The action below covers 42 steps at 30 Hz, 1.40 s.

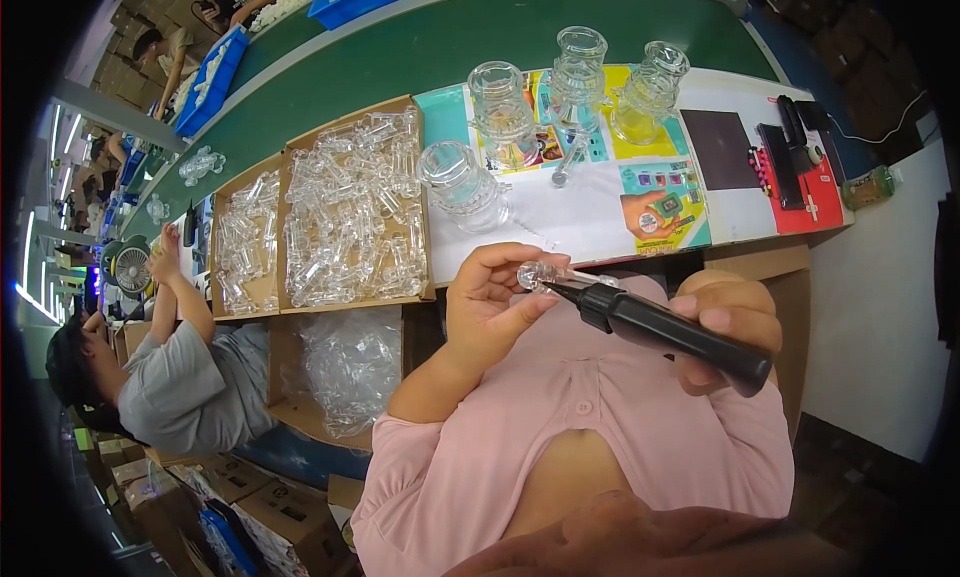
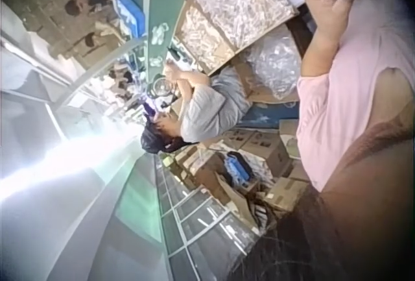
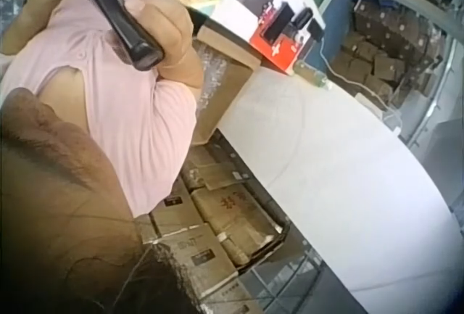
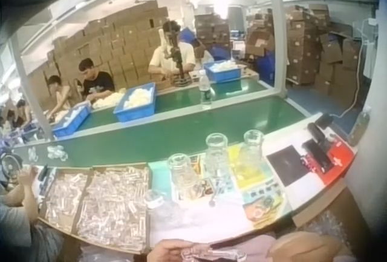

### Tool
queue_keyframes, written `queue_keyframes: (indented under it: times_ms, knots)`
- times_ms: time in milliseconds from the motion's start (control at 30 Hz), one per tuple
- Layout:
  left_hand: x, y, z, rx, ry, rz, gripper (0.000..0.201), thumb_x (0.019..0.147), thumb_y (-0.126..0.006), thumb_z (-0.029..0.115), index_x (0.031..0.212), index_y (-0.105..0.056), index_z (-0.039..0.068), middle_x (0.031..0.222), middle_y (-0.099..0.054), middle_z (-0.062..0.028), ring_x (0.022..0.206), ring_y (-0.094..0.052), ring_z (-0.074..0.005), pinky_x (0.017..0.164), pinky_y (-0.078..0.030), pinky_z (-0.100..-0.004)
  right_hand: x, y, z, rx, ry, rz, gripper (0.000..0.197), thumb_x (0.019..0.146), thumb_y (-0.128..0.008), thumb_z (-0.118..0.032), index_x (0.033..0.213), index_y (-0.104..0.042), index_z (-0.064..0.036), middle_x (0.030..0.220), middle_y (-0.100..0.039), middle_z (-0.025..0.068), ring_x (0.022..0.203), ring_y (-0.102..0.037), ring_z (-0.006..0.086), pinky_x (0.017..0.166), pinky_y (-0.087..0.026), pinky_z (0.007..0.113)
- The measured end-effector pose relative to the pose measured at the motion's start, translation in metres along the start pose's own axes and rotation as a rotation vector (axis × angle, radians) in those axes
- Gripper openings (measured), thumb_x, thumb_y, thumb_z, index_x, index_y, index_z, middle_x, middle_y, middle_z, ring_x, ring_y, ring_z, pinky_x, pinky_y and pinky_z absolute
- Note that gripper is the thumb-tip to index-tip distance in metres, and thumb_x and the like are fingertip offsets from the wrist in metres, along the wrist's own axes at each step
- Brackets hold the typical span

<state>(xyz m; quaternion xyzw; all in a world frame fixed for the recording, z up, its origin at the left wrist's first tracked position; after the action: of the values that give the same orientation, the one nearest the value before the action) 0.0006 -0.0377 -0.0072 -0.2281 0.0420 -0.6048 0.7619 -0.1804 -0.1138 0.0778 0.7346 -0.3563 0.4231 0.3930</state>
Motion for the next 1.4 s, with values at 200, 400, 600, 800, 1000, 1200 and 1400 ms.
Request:
queue_keyframes:
  times_ms: [200, 400, 600, 800, 1000, 1200, 1400]
  knots:
    - [0.001, -0.002, -0.002, -0.178, 0.121, -0.084, 0.038, 0.073, -0.065, -0.004, 0.104, -0.043, 0.001, 0.106, -0.057, -0.021, 0.099, -0.058, -0.0245, 0.085, -0.047, -0.0319, -0.002, 0.002, 0.002, 0.058, -0.019, 0.002, 0.04, 0.083, -0.058, -0.031, 0.099, -0.044, 0.0029, 0.08, -0.054, 0.0157, 0.057, -0.052, 0.0184, 0.046, -0.047, 0.026]
    - [0.001, -0.001, -0.005, -0.214, 0.12, -0.106, 0.039, 0.072, -0.066, -0.002, 0.104, -0.043, 0.001, 0.105, -0.058, -0.0209, 0.098, -0.058, -0.0248, 0.084, -0.048, -0.032, -0.008, 0.002, 0.001, 0.139, -0.01, -0.053, 0.042, 0.079, -0.063, -0.029, 0.102, -0.044, 0.0006, 0.09, -0.054, 0.0181, 0.062, -0.055, 0.021, 0.05, -0.047, 0.029]
    - [0.002, -0.002, -0.003, -0.147, 0.066, -0.046, 0.036, 0.073, -0.066, -0.002, 0.101, -0.043, 0.001, 0.104, -0.058, -0.0206, 0.096, -0.059, -0.0243, 0.082, -0.049, -0.0321, -0.009, 0.003, -0.002, 0.118, 0.093, -0.155, 0.045, 0.076, -0.067, -0.025, 0.104, -0.044, 0.0012, 0.098, -0.054, 0.021, 0.069, -0.057, 0.0243, 0.054, -0.048, 0.033]
    - [0.001, 0.0, -0.001, -0.065, 0.044, -0.007, 0.036, 0.074, -0.065, -0.003, 0.102, -0.043, 0.001, 0.104, -0.058, -0.0211, 0.097, -0.059, -0.0244, 0.083, -0.048, -0.0325, -0.009, 0.004, -0.005, 0.103, 0.129, -0.223, 0.043, 0.075, -0.068, -0.023, 0.103, -0.046, 0.0007, 0.099, -0.054, 0.0212, 0.072, -0.058, 0.0254, 0.055, -0.048, 0.033]
    - [0.0, 0.003, -0.001, 0.052, -0.14, -0.023, 0.037, 0.073, -0.064, -0.008, 0.103, -0.043, 0.0, 0.105, -0.057, -0.022, 0.098, -0.058, -0.0243, 0.082, -0.049, -0.0314, -0.006, 0.003, -0.009, 0.11, 0.084, -0.238, 0.045, 0.072, -0.071, -0.02, 0.104, -0.047, -0.0001, 0.101, -0.054, 0.0212, 0.074, -0.058, 0.0264, 0.057, -0.048, 0.035]
    - [-0.002, 0.002, 0.003, 0.249, -0.237, -0.001, 0.037, 0.073, -0.064, -0.005, 0.103, -0.043, 0.002, 0.104, -0.057, -0.0234, 0.095, -0.058, -0.0265, 0.084, -0.047, -0.0366, -0.007, 0.004, -0.01, 0.105, 0.077, -0.237, 0.046, 0.071, -0.072, -0.019, 0.104, -0.047, -0.0002, 0.101, -0.054, 0.0211, 0.075, -0.059, 0.027, 0.058, -0.048, 0.035]
    - [0.001, 0.002, 0.001, 0.1, -0.177, -0.036, 0.038, 0.072, -0.063, -0.01, 0.103, -0.043, -0.001, 0.105, -0.057, -0.0223, 0.098, -0.058, -0.0244, 0.082, -0.049, -0.0321, -0.008, 0.003, -0.008, 0.101, 0.08, -0.218, 0.046, 0.071, -0.072, -0.02, 0.104, -0.047, -0.0001, 0.1, -0.055, 0.0212, 0.074, -0.059, 0.027, 0.057, -0.048, 0.034]
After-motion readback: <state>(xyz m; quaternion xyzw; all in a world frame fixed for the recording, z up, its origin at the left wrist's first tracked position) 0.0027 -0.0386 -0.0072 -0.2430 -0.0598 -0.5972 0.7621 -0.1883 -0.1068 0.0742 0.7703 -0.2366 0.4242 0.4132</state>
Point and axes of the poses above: each hand's wrist, its own x-axis towards the middle knuckle, its own y-axis out of the back of the hand, z = x × y, the point moved 4 cm from there along x, towards the middle knuckle
